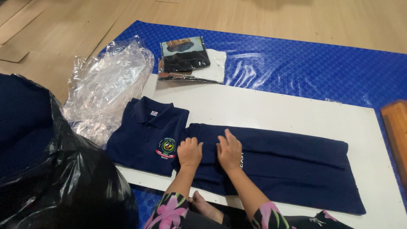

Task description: The person folds a navy blue polo shirt on a white board placed on the floor. They button the shirt, fold the sleeves inward, fold the sides, and then fold the shirt in half to create a neat stack.

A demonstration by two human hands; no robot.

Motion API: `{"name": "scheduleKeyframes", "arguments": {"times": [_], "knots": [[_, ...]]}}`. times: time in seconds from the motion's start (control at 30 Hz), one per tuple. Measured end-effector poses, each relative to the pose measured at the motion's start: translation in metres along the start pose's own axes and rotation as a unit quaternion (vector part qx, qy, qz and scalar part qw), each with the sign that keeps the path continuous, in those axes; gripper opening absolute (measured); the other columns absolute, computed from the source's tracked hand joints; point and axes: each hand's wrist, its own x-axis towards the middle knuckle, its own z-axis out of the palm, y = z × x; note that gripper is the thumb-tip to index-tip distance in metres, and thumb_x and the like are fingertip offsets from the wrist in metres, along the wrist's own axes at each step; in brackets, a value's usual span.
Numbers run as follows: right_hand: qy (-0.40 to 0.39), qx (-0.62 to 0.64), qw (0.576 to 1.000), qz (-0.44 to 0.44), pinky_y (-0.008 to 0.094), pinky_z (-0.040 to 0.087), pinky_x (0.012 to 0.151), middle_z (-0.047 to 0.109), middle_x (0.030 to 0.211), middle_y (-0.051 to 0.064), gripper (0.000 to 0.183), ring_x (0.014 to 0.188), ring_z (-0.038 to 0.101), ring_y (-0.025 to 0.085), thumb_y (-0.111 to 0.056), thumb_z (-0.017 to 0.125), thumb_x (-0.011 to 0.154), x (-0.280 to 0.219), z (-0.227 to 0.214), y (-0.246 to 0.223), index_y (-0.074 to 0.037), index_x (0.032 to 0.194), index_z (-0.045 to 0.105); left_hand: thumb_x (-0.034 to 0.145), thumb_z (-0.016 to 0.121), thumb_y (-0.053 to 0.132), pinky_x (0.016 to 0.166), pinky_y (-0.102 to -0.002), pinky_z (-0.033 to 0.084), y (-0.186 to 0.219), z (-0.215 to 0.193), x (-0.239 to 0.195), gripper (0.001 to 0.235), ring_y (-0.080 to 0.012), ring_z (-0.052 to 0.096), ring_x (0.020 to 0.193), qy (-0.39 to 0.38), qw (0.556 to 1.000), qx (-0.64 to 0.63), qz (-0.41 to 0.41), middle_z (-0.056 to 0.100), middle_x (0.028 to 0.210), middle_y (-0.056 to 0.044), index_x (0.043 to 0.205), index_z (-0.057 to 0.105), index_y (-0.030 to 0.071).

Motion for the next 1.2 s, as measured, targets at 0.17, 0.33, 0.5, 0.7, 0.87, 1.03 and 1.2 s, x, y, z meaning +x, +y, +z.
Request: {"name": "scheduleKeyframes", "arguments": {"times": [0.17,0.33,0.5,0.7,0.87,1.03,1.2], "knots": [[-0.299,0.03,0.952,0.052,0.056,0.028,0.118,0.042,0.16,0.012,0.054,0.147,0.037,0.035,-0.046,0.055,0.098,-0.006,-0.001,-0.015,-0.018,0.143,0.055,0.096,0.059,0.031,0.105,-0.05,0.036,0.014,-0.025,0.019,0.034,-0.0346,0.053,0.129,-0.044,0.986,-0.112,0.112,0.062,0.131,-0.014,0.122,0.067,0.009],[-0.434,0.055,0.892,0.113,0.055,0.021,0.122,0.036,0.165,0.006,0.062,0.153,0.028,0.03,-0.058,0.048,0.101,0.006,0.001,0.004,-0.023,0.153,0.046,0.095,0.062,0.032,0.115,-0.058,0.032,-0.007,0.023,0.034,0.046,-0.0368,0.047,0.139,-0.087,0.988,-0.097,0.08,0.055,0.146,-0.017,0.134,0.065,0.008],[-0.121,-0.03,0.976,0.179,0.05,0.045,0.101,0.064,0.139,0.014,0.049,0.128,0.06,0.034,-0.053,0.066,0.092,0.013,0.005,0.089,-0.02,0.129,0.068,0.104,0.042,0.063,0.101,-0.051,0.04,-0.02,0.038,0.079,0.054,-0.0293,0.063,0.116,-0.227,0.93,-0.147,-0.25,0.074,0.117,-0.003,0.122,0.071,0.021],[-0.342,-0.106,0.881,0.31,0.054,0.023,0.122,0.032,0.169,0.009,0.069,0.156,0.026,0.031,-0.07,0.037,0.103,0.01,-0.027,0.168,-0.025,0.153,0.048,0.095,0.058,0.061,0.1,-0.052,0.032,-0.02,0.064,0.086,0.047,-0.0285,0.055,0.103,-0.223,0.948,-0.06,-0.217,0.072,0.09,-0.005,0.098,0.072,0.017],[-0.432,-0.13,0.837,0.311,0.06,0.007,0.124,0.015,0.173,0.007,0.079,0.16,0.007,0.031,-0.077,0.025,0.1,0.019,-0.043,0.162,-0.029,0.162,0.026,0.096,0.055,0.061,0.099,-0.053,0.032,-0.039,0.099,0.087,0.044,-0.0282,0.059,0.099,-0.199,0.965,0.013,-0.171,0.073,0.085,-0.004,0.092,0.068,0.019],[-0.421,-0.14,0.836,0.322,0.061,0.009,0.124,0.018,0.172,0.011,0.077,0.159,0.011,0.034,-0.072,0.029,0.101,0.037,-0.056,0.149,-0.025,0.162,0.028,0.094,0.06,0.057,0.095,-0.051,0.035,-0.04,0.101,0.092,0.04,-0.031,0.061,0.098,-0.155,0.978,0.05,-0.127,0.073,0.083,-0.006,0.089,0.07,0.019],[-0.43,-0.109,0.828,0.343,0.065,0.006,0.123,0.014,0.172,0.014,0.08,0.158,0.009,0.036,-0.07,0.03,0.102,0.041,-0.051,0.148,-0.02,0.164,0.021,0.084,0.071,0.054,0.084,-0.048,0.04,-0.051,0.1,0.101,0.032,-0.03,0.063,0.089,-0.104,0.983,0.123,-0.087,0.073,0.078,-0.003,0.082,0.073,0.022]]}}
